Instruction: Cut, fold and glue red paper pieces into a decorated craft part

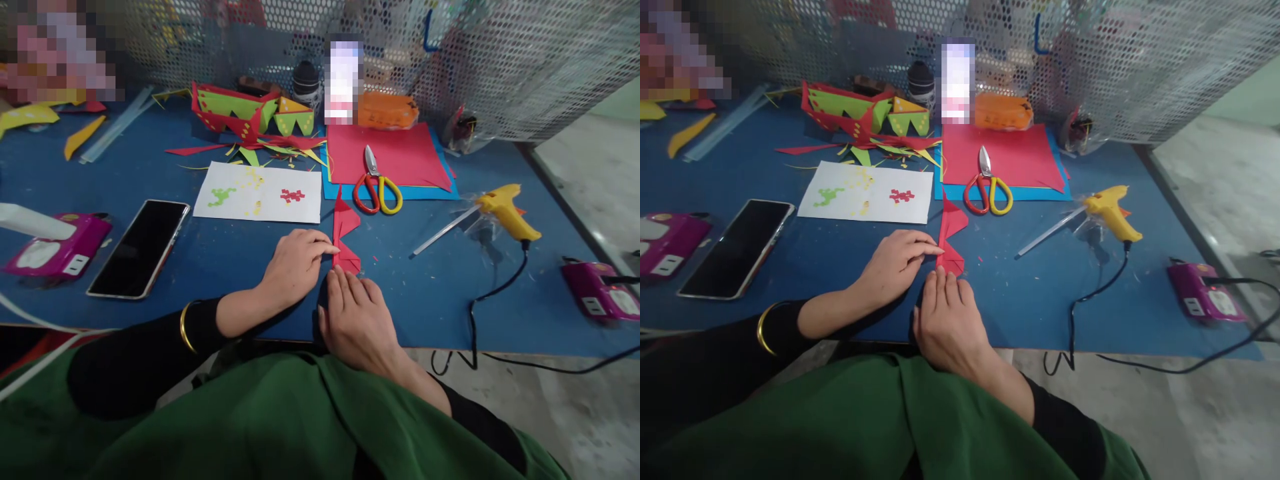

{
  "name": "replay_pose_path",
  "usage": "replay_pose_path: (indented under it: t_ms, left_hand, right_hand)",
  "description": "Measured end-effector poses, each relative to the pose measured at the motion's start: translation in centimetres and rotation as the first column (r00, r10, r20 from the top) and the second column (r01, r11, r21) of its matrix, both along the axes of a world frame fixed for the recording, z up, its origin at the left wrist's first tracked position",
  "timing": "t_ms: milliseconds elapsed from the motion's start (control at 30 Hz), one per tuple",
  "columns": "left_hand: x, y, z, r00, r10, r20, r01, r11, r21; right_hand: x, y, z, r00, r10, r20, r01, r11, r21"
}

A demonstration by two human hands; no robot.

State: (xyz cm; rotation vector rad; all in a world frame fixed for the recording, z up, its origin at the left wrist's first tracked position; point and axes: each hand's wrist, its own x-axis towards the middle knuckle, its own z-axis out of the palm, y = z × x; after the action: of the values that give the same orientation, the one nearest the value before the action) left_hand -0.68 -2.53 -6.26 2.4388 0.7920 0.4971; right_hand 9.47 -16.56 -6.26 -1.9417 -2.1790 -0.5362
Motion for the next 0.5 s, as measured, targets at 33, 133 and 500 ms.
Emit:
replay_pose_path:
  t_ms: [33,133,500]
  left_hand:
    - [0.0,0.0,0.0,1.000,-0.002,0.001,0.002,1.000,-0.006]
    - [0.0,0.1,0.1,1.000,-0.011,0.009,0.011,1.000,-0.024]
    - [-0.4,-0.2,0.4,0.983,-0.167,-0.077,0.182,0.946,0.269]
  right_hand:
    - [0.1,0.0,0.1,1.000,0.005,-0.014,-0.005,1.000,-0.028]
    - [0.4,0.1,0.5,0.999,0.001,-0.054,-0.008,0.993,-0.120]
    - [0.2,1.7,1.1,0.999,0.022,0.024,-0.019,0.995,-0.093]
